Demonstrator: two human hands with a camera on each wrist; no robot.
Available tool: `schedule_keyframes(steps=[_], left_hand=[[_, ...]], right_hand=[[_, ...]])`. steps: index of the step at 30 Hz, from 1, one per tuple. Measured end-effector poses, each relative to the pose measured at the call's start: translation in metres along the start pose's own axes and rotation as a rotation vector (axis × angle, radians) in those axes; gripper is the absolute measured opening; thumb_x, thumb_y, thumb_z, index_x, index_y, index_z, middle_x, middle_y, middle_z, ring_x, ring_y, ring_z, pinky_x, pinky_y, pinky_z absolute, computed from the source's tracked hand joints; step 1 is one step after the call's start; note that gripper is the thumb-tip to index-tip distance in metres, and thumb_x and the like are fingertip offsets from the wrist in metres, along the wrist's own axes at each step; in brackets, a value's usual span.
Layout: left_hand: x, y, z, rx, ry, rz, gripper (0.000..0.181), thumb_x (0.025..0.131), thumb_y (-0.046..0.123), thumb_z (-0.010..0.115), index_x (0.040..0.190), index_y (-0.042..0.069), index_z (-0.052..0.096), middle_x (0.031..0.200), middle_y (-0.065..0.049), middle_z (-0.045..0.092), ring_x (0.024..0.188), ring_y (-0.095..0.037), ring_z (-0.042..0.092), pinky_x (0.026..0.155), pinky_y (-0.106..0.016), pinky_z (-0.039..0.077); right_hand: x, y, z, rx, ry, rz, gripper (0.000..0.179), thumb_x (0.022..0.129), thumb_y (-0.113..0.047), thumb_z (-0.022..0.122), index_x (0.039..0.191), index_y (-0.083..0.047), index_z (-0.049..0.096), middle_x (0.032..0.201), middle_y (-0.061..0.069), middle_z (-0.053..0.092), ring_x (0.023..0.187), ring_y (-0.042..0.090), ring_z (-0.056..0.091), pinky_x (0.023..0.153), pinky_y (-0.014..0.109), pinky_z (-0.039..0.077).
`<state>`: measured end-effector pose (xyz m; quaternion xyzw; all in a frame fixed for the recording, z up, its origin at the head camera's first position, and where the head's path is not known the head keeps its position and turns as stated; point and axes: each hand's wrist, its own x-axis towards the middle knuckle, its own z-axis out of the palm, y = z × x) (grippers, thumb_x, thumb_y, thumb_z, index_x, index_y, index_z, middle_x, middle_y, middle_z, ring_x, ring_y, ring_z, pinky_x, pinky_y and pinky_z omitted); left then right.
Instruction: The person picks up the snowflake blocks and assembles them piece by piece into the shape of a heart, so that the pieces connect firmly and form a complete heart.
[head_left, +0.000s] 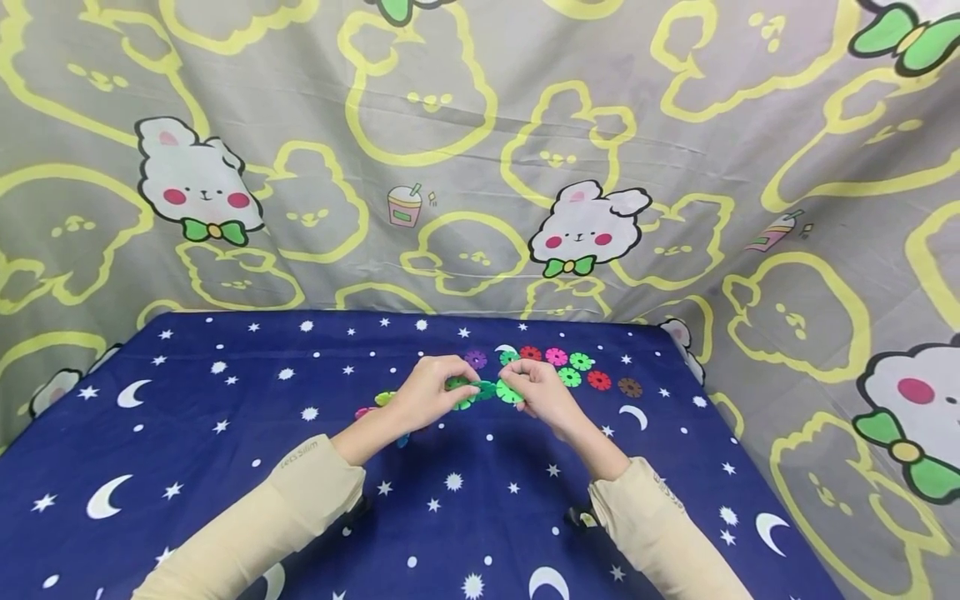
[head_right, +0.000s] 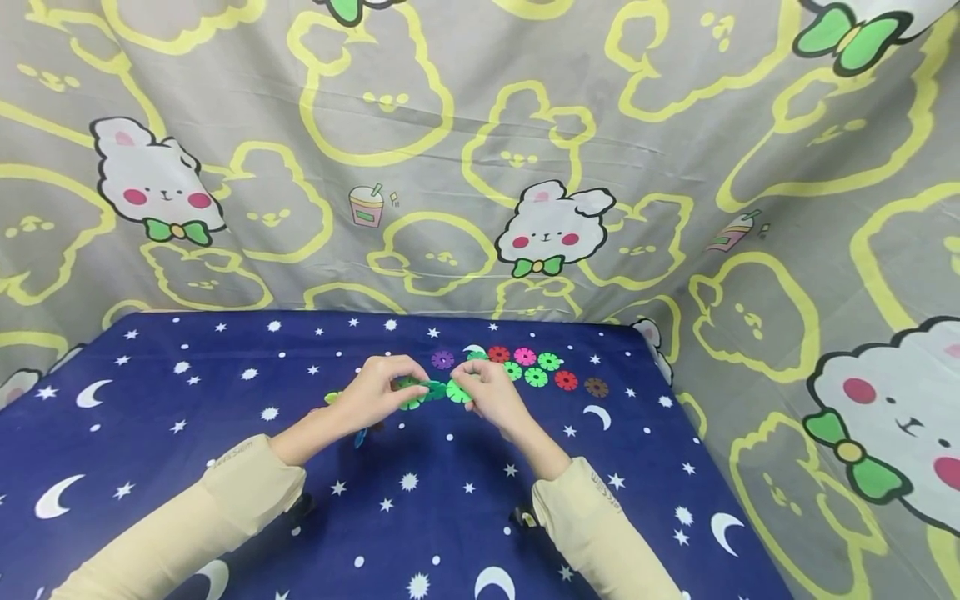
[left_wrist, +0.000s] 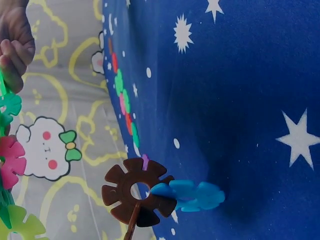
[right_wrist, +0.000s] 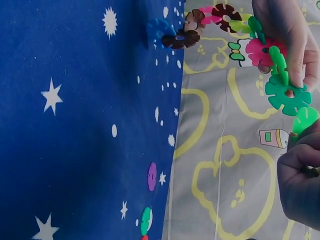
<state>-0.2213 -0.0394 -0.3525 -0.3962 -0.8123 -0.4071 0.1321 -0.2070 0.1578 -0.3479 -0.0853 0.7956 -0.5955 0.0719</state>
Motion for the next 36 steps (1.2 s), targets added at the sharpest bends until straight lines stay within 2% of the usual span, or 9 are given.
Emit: schedule_keyframes(steps=[12, 20, 23, 28, 31, 34, 36], left_hand=[[0.002, 0.009, -0.001, 0.018, 0.014, 0.032, 0.003, 0.078, 0.005, 0.069, 0.081, 0.003, 0.069, 0.076, -0.003, 0.065, 0.063, -0.007, 0.053, 0.058, -0.02, 0.045], [0.009, 0.015, -0.003, 0.047, 0.055, 0.121, 0.006, 0.073, 0.0, 0.072, 0.076, 0.003, 0.068, 0.071, -0.003, 0.064, 0.061, -0.01, 0.055, 0.056, -0.02, 0.045], [0.01, 0.018, -0.002, 0.038, 0.067, 0.133, 0.006, 0.073, 0.0, 0.073, 0.076, 0.003, 0.069, 0.069, -0.003, 0.064, 0.058, -0.009, 0.053, 0.055, -0.02, 0.044], [0.012, 0.023, -0.002, 0.03, 0.082, 0.172, 0.008, 0.072, -0.001, 0.073, 0.076, 0.003, 0.069, 0.069, -0.003, 0.063, 0.057, -0.009, 0.051, 0.054, -0.019, 0.042], [0.016, 0.025, -0.004, 0.024, 0.041, 0.184, 0.006, 0.074, 0.0, 0.072, 0.077, 0.003, 0.069, 0.071, -0.003, 0.064, 0.059, -0.008, 0.054, 0.055, -0.019, 0.044], [0.02, 0.027, -0.007, -0.004, -0.033, 0.151, 0.003, 0.077, 0.003, 0.07, 0.08, 0.003, 0.069, 0.073, -0.003, 0.065, 0.059, -0.006, 0.053, 0.055, -0.018, 0.044], [0.022, 0.026, -0.01, -0.02, -0.082, 0.126, 0.003, 0.079, 0.005, 0.069, 0.082, 0.003, 0.07, 0.073, -0.002, 0.066, 0.055, -0.004, 0.049, 0.052, -0.018, 0.042]], right_hand=[[-0.005, -0.001, 0.006, 0.019, -0.02, -0.017, 0.026, 0.093, -0.017, 0.05, 0.099, 0.007, 0.057, 0.054, -0.007, 0.036, 0.038, 0.005, 0.034, 0.038, 0.018, 0.029], [-0.008, -0.007, 0.01, 0.115, -0.01, -0.021, 0.025, 0.095, -0.015, 0.045, 0.101, 0.008, 0.055, 0.064, -0.006, 0.048, 0.043, 0.004, 0.038, 0.04, 0.016, 0.029], [-0.011, -0.01, 0.012, 0.102, 0.013, -0.024, 0.025, 0.096, -0.013, 0.042, 0.1, 0.007, 0.056, 0.065, -0.005, 0.048, 0.044, 0.004, 0.038, 0.04, 0.017, 0.029], [-0.016, -0.015, 0.012, 0.012, 0.044, -0.071, 0.027, 0.098, -0.014, 0.038, 0.1, 0.007, 0.055, 0.067, -0.003, 0.045, 0.047, 0.006, 0.037, 0.042, 0.019, 0.031], [-0.018, -0.015, 0.006, -0.044, 0.048, -0.11, 0.029, 0.099, -0.018, 0.037, 0.101, 0.005, 0.055, 0.069, -0.002, 0.041, 0.049, 0.007, 0.037, 0.045, 0.02, 0.034], [-0.02, -0.013, -0.001, -0.108, -0.003, -0.181, 0.028, 0.099, -0.018, 0.037, 0.104, 0.003, 0.054, 0.07, 0.001, 0.041, 0.05, 0.01, 0.039, 0.046, 0.022, 0.035], [-0.02, -0.01, -0.004, -0.18, -0.046, -0.249, 0.024, 0.098, -0.017, 0.04, 0.106, 0.001, 0.055, 0.073, 0.002, 0.046, 0.053, 0.013, 0.043, 0.049, 0.023, 0.039]])
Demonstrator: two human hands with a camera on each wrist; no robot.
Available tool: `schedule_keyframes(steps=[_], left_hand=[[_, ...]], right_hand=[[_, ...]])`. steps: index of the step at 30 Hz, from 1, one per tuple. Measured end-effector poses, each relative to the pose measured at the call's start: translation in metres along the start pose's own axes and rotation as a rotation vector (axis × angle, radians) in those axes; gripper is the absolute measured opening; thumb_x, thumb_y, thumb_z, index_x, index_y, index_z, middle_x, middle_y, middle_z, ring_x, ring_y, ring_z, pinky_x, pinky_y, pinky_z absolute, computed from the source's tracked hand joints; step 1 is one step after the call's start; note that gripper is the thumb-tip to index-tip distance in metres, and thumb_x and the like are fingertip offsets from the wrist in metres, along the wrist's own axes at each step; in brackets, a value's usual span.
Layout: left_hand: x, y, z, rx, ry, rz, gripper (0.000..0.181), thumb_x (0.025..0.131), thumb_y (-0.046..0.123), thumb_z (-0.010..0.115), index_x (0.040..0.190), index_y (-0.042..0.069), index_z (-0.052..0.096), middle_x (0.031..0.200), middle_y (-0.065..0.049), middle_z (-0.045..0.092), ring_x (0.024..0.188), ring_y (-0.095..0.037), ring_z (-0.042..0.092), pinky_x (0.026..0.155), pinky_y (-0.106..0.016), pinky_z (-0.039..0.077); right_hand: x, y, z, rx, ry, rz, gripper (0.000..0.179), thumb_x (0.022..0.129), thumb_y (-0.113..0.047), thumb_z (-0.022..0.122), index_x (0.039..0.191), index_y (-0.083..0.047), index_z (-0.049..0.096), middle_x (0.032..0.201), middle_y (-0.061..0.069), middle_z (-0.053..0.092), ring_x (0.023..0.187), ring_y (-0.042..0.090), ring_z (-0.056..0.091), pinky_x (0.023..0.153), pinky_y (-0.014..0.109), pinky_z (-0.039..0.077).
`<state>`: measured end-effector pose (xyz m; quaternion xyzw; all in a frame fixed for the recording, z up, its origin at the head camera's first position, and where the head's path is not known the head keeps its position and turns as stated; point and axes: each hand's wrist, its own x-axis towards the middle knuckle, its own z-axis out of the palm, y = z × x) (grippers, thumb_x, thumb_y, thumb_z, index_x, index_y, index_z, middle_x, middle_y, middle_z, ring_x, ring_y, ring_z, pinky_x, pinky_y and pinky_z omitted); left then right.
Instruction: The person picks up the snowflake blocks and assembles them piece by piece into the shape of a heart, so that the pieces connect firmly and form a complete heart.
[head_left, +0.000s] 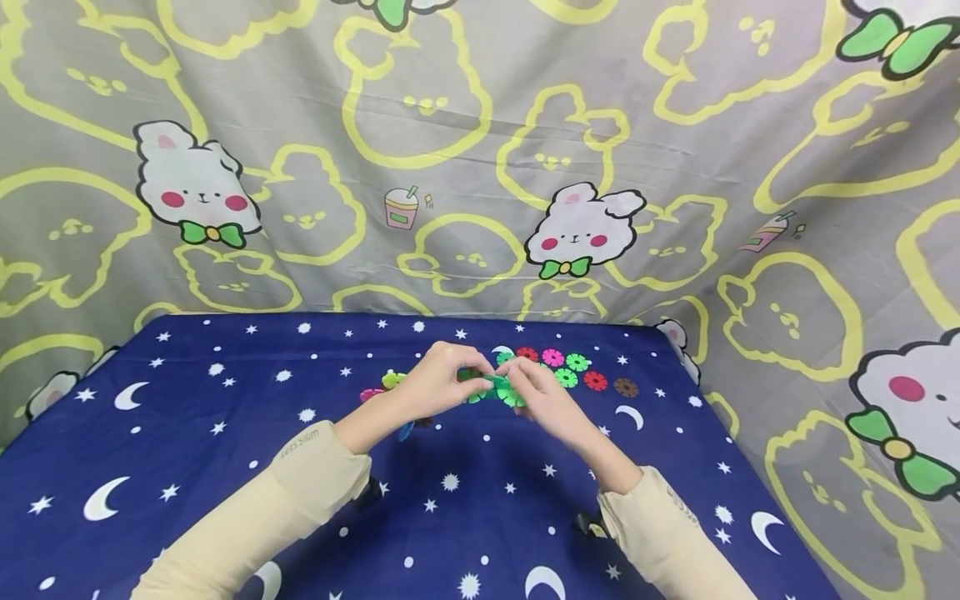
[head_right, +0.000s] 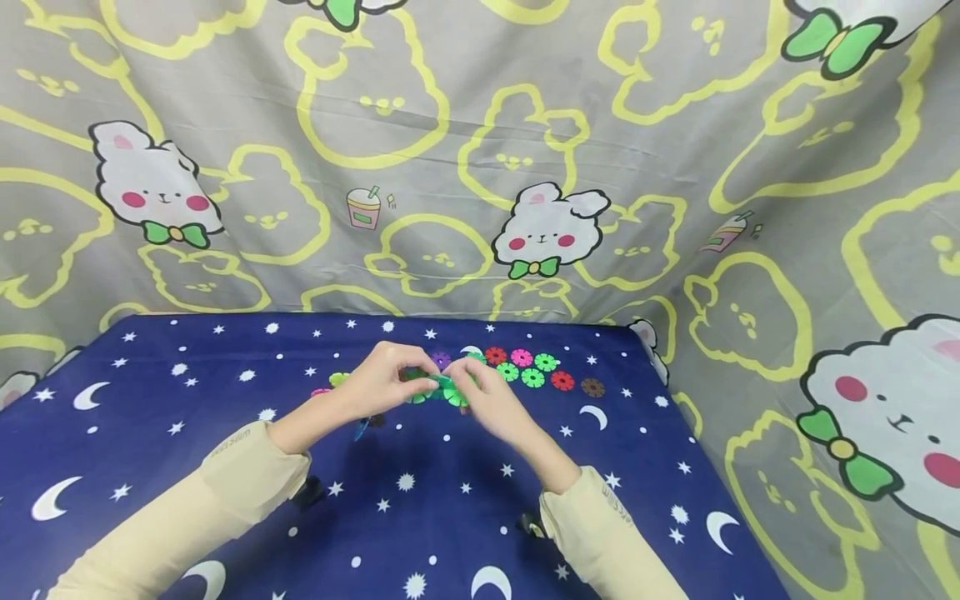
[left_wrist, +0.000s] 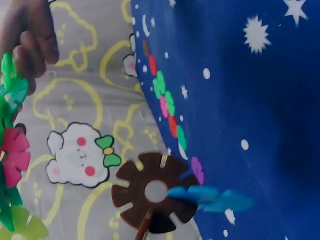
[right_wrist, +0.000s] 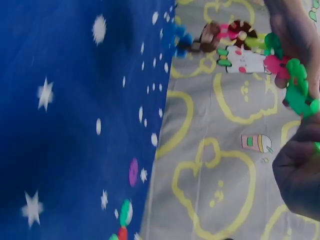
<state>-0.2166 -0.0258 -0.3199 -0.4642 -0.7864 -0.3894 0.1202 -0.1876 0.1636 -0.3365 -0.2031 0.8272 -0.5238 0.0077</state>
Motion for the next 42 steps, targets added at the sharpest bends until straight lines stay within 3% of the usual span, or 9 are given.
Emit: schedule_keyframes(steps=[6, 10, 16, 21, 27, 31, 35, 39, 42], left_hand=[[0.0, -0.006, -0.004, -0.002, -0.069, -0.047, 0.008, 0.083, 0.011, 0.065, 0.086, 0.005, 0.07, 0.074, -0.001, 0.068, 0.051, -0.002, 0.046, 0.049, -0.018, 0.038], [-0.001, -0.011, -0.004, 0.055, -0.009, -0.056, 0.015, 0.086, 0.012, 0.063, 0.097, 0.003, 0.067, 0.088, -0.005, 0.069, 0.066, -0.008, 0.058, 0.059, -0.023, 0.046], [-0.005, -0.018, -0.021, 0.222, 0.223, -0.052, 0.023, 0.085, 0.012, 0.063, 0.106, 0.002, 0.065, 0.106, -0.01, 0.066, 0.092, -0.021, 0.061, 0.084, -0.036, 0.047], [-0.017, -0.034, -0.042, 0.233, 0.376, -0.078, 0.029, 0.082, 0.005, 0.064, 0.11, -0.001, 0.062, 0.107, -0.016, 0.064, 0.092, -0.028, 0.059, 0.084, -0.04, 0.044], [-0.033, -0.043, -0.047, 0.13, 0.318, -0.225, 0.052, 0.084, 0.01, 0.063, 0.132, 0.0, 0.043, 0.125, -0.018, 0.053, 0.112, -0.032, 0.051, 0.089, -0.046, 0.042], [-0.041, -0.045, -0.044, 0.022, 0.266, -0.267, 0.064, 0.083, 0.01, 0.065, 0.137, 0.002, 0.033, 0.128, -0.02, 0.05, 0.11, -0.034, 0.053, 0.085, -0.048, 0.045], [-0.045, -0.046, -0.041, -0.037, 0.274, -0.226, 0.05, 0.079, 0.0, 0.067, 0.124, -0.002, 0.045, 0.111, -0.021, 0.061, 0.092, -0.033, 0.063, 0.078, -0.044, 0.05], [-0.046, -0.047, -0.042, 0.037, 0.379, -0.157, 0.021, 0.077, -0.005, 0.067, 0.098, -0.002, 0.064, 0.09, -0.014, 0.068, 0.071, -0.021, 0.065, 0.063, -0.03, 0.052], [-0.046, -0.046, -0.044, 0.095, 0.451, -0.106, 0.013, 0.076, -0.006, 0.067, 0.087, 0.0, 0.068, 0.082, -0.011, 0.069, 0.065, -0.015, 0.062, 0.058, -0.025, 0.05]], right_hand=[[0.0, 0.005, 0.002, -0.21, 0.019, -0.134, 0.017, 0.095, -0.018, 0.049, 0.103, -0.008, 0.061, 0.076, 0.0, 0.054, 0.066, 0.015, 0.048, 0.062, 0.027, 0.042], [0.003, 0.008, 0.004, -0.224, 0.106, -0.116, 0.016, 0.095, -0.017, 0.048, 0.097, -0.007, 0.06, 0.071, 0.0, 0.05, 0.063, 0.015, 0.047, 0.061, 0.027, 0.041], [0.005, 0.021, -0.007, 0.072, 0.25, 0.057, 0.021, 0.096, -0.012, 0.044, 0.096, 0.006, 0.054, 0.077, 0.01, 0.055, 0.063, 0.019, 0.052, 0.06, 0.026, 0.044], [0.005, 0.028, -0.017, 0.33, 0.332, 0.155, 0.021, 0.098, -0.019, 0.041, 0.09, -0.003, 0.051, 0.07, 0.001, 0.054, 0.063, 0.01, 0.049, 0.06, 0.024, 0.043], [0.003, 0.029, -0.018, 0.561, 0.367, 0.154, 0.021, 0.098, -0.025, 0.039, 0.084, -0.015, 0.051, 0.067, -0.003, 0.053, 0.06, 0.007, 0.048, 0.059, 0.021, 0.042], [0.003, 0.027, -0.016, 0.703, 0.364, 0.156, 0.026, 0.1, -0.026, 0.034, 0.084, -0.016, 0.052, 0.066, -0.003, 0.053, 0.061, 0.007, 0.048, 0.06, 0.021, 0.04], [0.003, 0.026, -0.015, 0.817, 0.354, 0.174, 0.031, 0.1, -0.027, 0.028, 0.086, -0.017, 0.054, 0.068, -0.003, 0.052, 0.064, 0.006, 0.048, 0.061, 0.019, 0.039], [0.002, 0.025, -0.013, 0.845, 0.313, 0.203, 0.033, 0.101, -0.027, 0.026, 0.088, -0.017, 0.055, 0.068, -0.003, 0.052, 0.062, 0.007, 0.047, 0.06, 0.02, 0.039], [0.001, 0.025, -0.012, 0.83, 0.278, 0.215, 0.034, 0.101, -0.027, 0.024, 0.09, -0.017, 0.054, 0.068, -0.003, 0.052, 0.061, 0.008, 0.046, 0.059, 0.02, 0.039]])
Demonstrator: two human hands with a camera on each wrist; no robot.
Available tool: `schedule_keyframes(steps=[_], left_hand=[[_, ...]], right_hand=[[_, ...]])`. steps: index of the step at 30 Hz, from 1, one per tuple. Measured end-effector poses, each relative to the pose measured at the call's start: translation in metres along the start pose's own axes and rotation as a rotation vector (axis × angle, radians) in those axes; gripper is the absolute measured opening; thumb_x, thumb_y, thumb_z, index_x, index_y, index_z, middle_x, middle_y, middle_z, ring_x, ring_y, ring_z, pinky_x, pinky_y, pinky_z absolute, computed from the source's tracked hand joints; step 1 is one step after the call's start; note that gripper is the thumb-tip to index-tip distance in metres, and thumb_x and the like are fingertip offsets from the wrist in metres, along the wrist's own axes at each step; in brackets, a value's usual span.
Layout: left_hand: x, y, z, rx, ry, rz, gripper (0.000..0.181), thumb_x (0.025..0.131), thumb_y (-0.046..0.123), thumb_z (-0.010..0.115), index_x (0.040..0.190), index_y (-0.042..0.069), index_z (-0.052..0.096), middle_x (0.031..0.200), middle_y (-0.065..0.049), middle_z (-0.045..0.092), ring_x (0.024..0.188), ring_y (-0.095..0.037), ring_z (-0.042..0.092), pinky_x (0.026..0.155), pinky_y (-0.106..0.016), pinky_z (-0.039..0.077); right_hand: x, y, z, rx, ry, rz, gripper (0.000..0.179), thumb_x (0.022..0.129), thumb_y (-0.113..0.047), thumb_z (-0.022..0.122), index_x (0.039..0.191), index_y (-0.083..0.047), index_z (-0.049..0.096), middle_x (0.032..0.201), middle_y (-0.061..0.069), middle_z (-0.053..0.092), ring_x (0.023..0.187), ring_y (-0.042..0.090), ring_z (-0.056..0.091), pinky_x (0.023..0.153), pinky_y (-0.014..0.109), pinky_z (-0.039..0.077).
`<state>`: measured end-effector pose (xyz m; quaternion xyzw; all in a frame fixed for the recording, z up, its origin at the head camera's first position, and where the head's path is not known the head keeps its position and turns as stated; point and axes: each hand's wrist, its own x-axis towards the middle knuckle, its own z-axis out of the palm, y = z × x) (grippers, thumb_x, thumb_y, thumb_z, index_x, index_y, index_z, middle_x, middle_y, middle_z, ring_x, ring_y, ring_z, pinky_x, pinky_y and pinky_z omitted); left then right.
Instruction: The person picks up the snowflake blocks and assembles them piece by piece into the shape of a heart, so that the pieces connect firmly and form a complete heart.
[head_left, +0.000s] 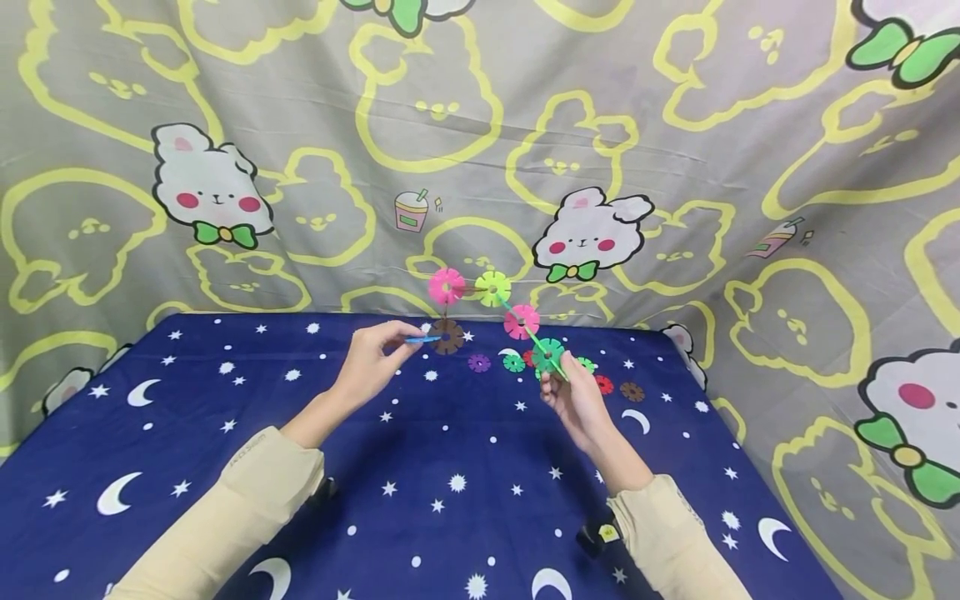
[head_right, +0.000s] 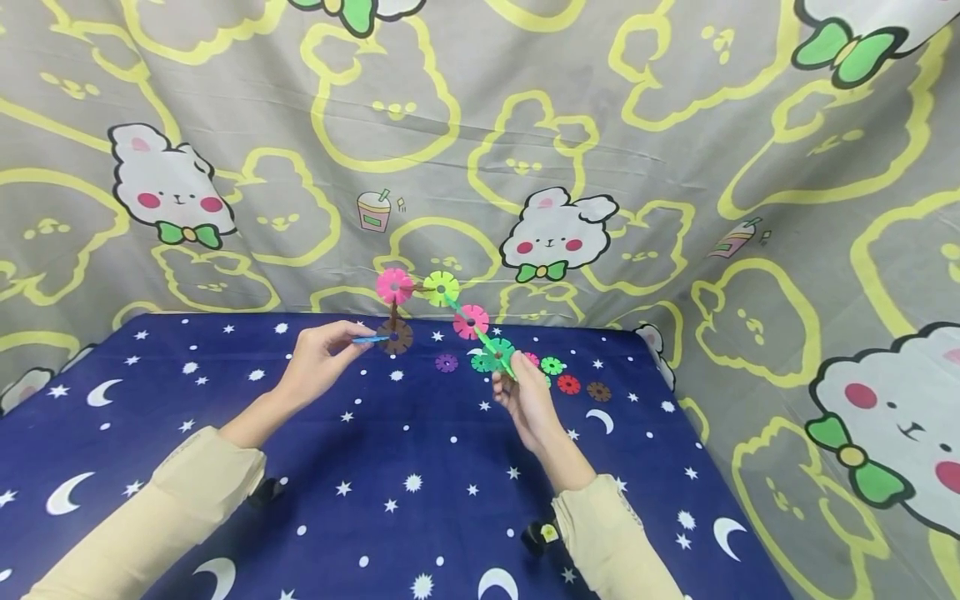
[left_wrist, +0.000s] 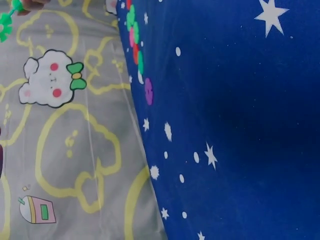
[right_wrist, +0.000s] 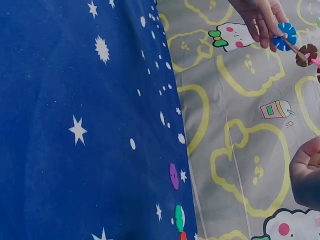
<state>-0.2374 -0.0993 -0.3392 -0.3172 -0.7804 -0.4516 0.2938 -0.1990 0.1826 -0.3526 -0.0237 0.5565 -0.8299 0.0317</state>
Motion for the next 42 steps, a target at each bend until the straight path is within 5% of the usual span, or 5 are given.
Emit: schedule_keyframes(steps=[10, 18, 24, 35, 42], left_hand=[[0.005, 0.008, -0.002, -0.075, 0.131, 0.112, 0.014, 0.077, -0.01, 0.065, 0.087, -0.002, 0.068, 0.086, -0.012, 0.068, 0.071, -0.021, 0.062, 0.069, -0.013, 0.047], [0.008, 0.02, -0.001, -0.093, 0.18, 0.089, 0.015, 0.076, -0.01, 0.066, 0.089, -0.003, 0.067, 0.082, -0.012, 0.067, 0.068, -0.009, 0.059, 0.062, -0.017, 0.049], [0.006, 0.025, 0.004, -0.085, 0.185, 0.066, 0.016, 0.073, -0.011, 0.068, 0.088, -0.003, 0.067, 0.072, -0.011, 0.064, 0.06, -0.008, 0.054, 0.053, -0.016, 0.046], [0.004, 0.041, 0.024, 0.027, -0.069, 0.024, 0.007, 0.077, -0.001, 0.069, 0.084, 0.001, 0.068, 0.07, -0.005, 0.063, 0.057, -0.009, 0.054, 0.054, -0.021, 0.047], [0.001, 0.057, 0.036, 0.044, -0.153, 0.039, 0.008, 0.078, 0.004, 0.069, 0.085, 0.002, 0.069, 0.069, -0.003, 0.059, 0.059, -0.01, 0.053, 0.055, -0.019, 0.045]], right_hand=[[-0.001, 0.006, -0.001, -0.235, -0.074, 0.049, 0.038, 0.099, -0.041, 0.023, 0.103, -0.015, 0.05, 0.071, -0.003, 0.052, 0.062, 0.007, 0.046, 0.059, 0.02, 0.04], [0.001, 0.017, -0.007, -0.534, -0.179, 0.119, 0.07, 0.098, -0.049, 0.017, 0.111, 0.012, 0.049, 0.07, 0.0, 0.063, 0.057, 0.006, 0.054, 0.061, 0.023, 0.048], [0.001, 0.017, -0.005, -0.785, -0.084, -0.011, 0.036, 0.099, -0.022, 0.038, 0.109, 0.007, 0.055, 0.087, 0.012, 0.063, 0.071, 0.01, 0.055, 0.068, 0.034, 0.048], [-0.011, 0.011, 0.04, -0.868, -0.334, -0.287, 0.032, 0.087, -0.012, 0.061, 0.115, 0.0, 0.054, 0.103, 0.018, 0.059, 0.087, 0.021, 0.057, 0.071, 0.03, 0.047], [-0.011, 0.017, 0.055, -0.911, -0.244, -0.359, 0.018, 0.086, -0.01, 0.062, 0.101, -0.001, 0.059, 0.095, 0.011, 0.064, 0.084, 0.024, 0.062, 0.072, 0.033, 0.051]])
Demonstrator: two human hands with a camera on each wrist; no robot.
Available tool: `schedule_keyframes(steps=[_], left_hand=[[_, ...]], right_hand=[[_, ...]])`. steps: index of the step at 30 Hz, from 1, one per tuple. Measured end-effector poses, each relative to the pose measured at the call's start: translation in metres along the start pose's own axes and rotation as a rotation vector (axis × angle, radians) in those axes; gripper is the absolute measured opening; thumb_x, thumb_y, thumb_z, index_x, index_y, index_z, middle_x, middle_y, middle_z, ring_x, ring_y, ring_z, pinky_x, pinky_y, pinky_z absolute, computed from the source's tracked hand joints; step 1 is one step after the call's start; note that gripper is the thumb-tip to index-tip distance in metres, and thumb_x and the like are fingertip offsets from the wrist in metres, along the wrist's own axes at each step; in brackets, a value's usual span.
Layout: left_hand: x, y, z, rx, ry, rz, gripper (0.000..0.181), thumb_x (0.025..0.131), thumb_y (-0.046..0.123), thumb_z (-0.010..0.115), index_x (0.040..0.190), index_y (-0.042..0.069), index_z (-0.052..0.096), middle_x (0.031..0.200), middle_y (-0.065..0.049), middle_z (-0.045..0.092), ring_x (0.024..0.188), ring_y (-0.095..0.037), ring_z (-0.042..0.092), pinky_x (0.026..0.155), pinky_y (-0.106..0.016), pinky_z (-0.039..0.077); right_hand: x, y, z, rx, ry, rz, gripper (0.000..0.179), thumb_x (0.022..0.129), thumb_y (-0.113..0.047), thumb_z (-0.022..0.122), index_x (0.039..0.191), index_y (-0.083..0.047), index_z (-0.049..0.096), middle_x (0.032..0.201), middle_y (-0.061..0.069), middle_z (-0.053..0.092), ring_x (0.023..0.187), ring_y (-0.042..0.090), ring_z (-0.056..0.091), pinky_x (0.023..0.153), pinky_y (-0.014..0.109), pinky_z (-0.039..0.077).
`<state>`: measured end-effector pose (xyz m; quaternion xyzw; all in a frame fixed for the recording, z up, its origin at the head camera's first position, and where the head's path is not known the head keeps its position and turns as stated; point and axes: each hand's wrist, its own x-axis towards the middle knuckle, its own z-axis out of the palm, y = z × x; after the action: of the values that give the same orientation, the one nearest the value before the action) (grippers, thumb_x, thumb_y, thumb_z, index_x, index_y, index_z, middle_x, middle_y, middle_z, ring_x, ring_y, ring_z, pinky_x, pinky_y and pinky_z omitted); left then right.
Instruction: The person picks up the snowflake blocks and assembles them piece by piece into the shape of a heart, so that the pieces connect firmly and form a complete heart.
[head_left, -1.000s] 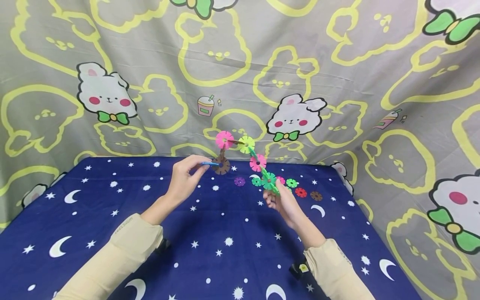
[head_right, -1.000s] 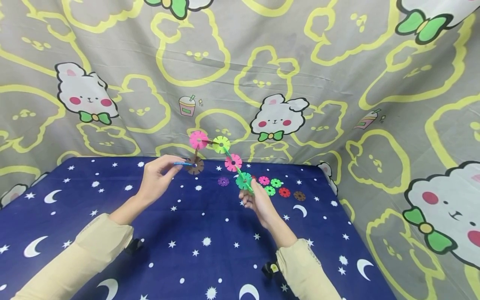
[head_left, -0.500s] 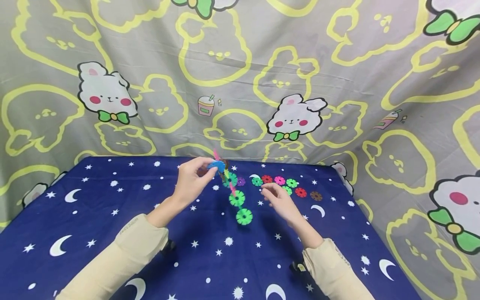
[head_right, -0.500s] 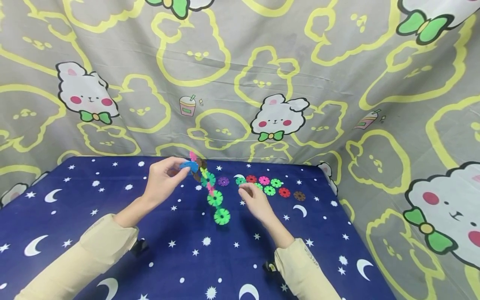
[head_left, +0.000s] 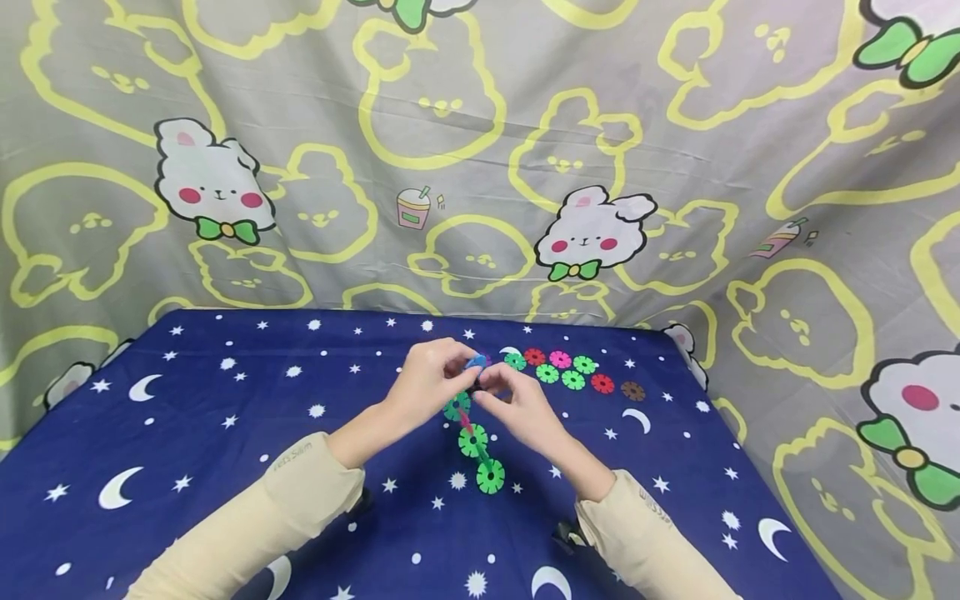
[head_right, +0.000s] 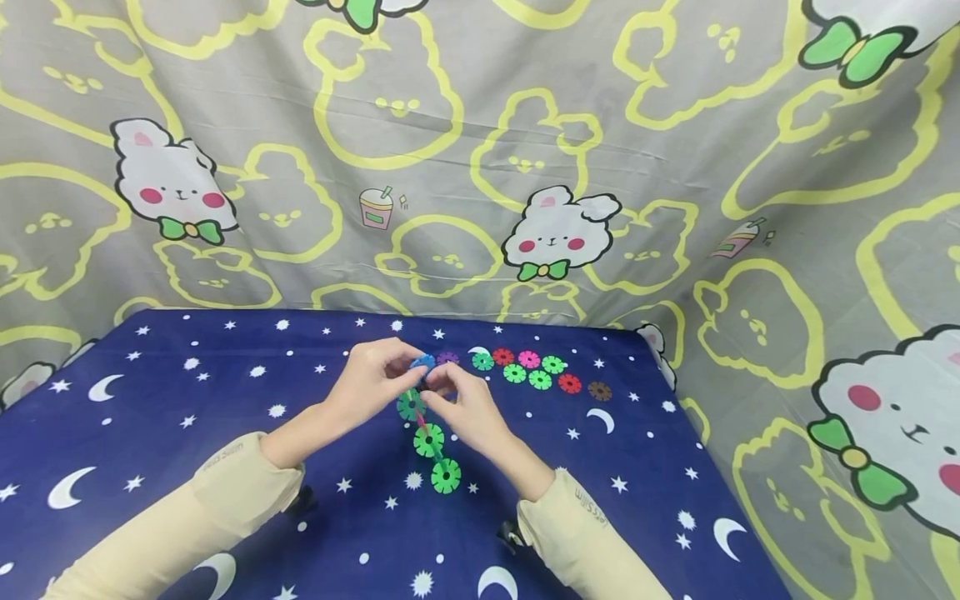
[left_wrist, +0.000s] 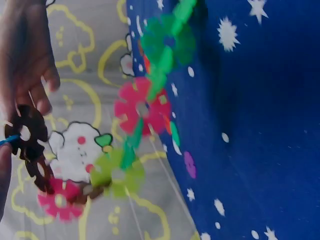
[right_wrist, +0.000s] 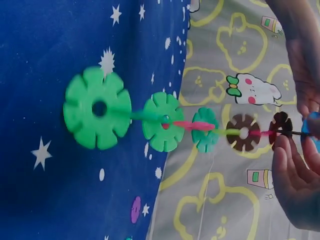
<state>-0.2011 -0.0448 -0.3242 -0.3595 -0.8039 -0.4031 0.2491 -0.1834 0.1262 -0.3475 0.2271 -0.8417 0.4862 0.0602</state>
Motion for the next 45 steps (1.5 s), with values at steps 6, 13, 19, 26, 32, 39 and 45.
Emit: schedule_keyframes(steps=[6, 13, 19, 26, 32, 39, 45], left_hand=[[0.005, 0.004, 0.0, 0.177, -0.073, 0.14, 0.026, 0.079, 0.017, 0.071, 0.1, 0.001, 0.067, 0.089, -0.006, 0.063, 0.082, -0.019, 0.056, 0.07, -0.028, 0.049], [0.011, 0.004, -0.007, 0.283, -0.264, 0.126, 0.045, 0.079, 0.028, 0.071, 0.117, 0.007, 0.06, 0.1, -0.006, 0.066, 0.07, -0.014, 0.058, 0.063, -0.027, 0.048], [0.019, 0.011, -0.016, 0.308, -0.363, 0.054, 0.045, 0.077, 0.031, 0.072, 0.115, 0.009, 0.063, 0.096, -0.004, 0.068, 0.058, -0.008, 0.05, 0.048, -0.018, 0.038], [0.019, 0.013, -0.014, 0.412, -0.375, 0.061, 0.057, 0.073, 0.038, 0.073, 0.12, 0.011, 0.055, 0.078, 0.0, 0.067, 0.049, -0.007, 0.046, 0.043, -0.018, 0.031], [0.024, 0.016, -0.015, 0.422, -0.426, -0.063, 0.075, 0.07, 0.044, 0.075, 0.129, 0.01, 0.043, 0.084, -0.002, 0.067, 0.054, -0.011, 0.053, 0.043, -0.021, 0.036], [0.033, 0.017, -0.02, 0.395, -0.589, -0.147, 0.061, 0.075, 0.045, 0.07, 0.122, 0.008, 0.055, 0.069, 0.003, 0.06, 0.058, -0.011, 0.053, 0.046, -0.023, 0.039], [0.034, 0.017, -0.018, 0.379, -0.611, -0.205, 0.056, 0.076, 0.044, 0.07, 0.118, 0.01, 0.06, 0.071, 0.006, 0.064, 0.058, -0.007, 0.052, 0.046, -0.022, 0.038]], right_hand=[[0.003, 0.001, -0.001, 0.083, 0.089, -0.003, 0.006, 0.086, 0.003, 0.055, 0.092, 0.003, 0.058, 0.083, 0.015, 0.065, 0.077, 0.027, 0.064, 0.069, 0.03, 0.053], [0.003, 0.007, -0.002, 0.175, 0.026, -0.01, 0.005, 0.088, 0.005, 0.052, 0.092, 0.008, 0.053, 0.085, 0.024, 0.064, 0.076, 0.03, 0.065, 0.069, 0.029, 0.053], [0.005, 0.008, -0.003, 0.26, -0.015, -0.053, 0.019, 0.094, -0.002, 0.046, 0.107, 0.011, 0.049, 0.092, 0.028, 0.063, 0.081, 0.016, 0.065, 0.073, 0.032, 0.052], [0.006, 0.008, -0.006, 0.269, -0.071, -0.03, 0.043, 0.098, -0.018, 0.041, 0.134, 0.006, 0.033, 0.101, 0.023, 0.058, 0.086, 0.005, 0.057, 0.081, 0.028, 0.046], [0.006, 0.008, -0.006, 0.25, -0.081, -0.025, 0.041, 0.096, -0.016, 0.045, 0.132, 0.004, 0.039, 0.098, 0.019, 0.06, 0.086, 0.012, 0.058, 0.081, 0.026, 0.045], [0.005, 0.01, -0.009, 0.263, -0.1, -0.028, 0.041, 0.096, -0.015, 0.045, 0.131, 0.006, 0.039, 0.105, 0.025, 0.058, 0.093, 0.016, 0.058, 0.084, 0.027, 0.047], [0.009, 0.038, -0.028, 0.194, -0.004, -0.031, 0.034, 0.096, -0.009, 0.043, 0.126, 0.007, 0.042, 0.1, 0.026, 0.061, 0.089, 0.025, 0.062, 0.079, 0.032, 0.05]])
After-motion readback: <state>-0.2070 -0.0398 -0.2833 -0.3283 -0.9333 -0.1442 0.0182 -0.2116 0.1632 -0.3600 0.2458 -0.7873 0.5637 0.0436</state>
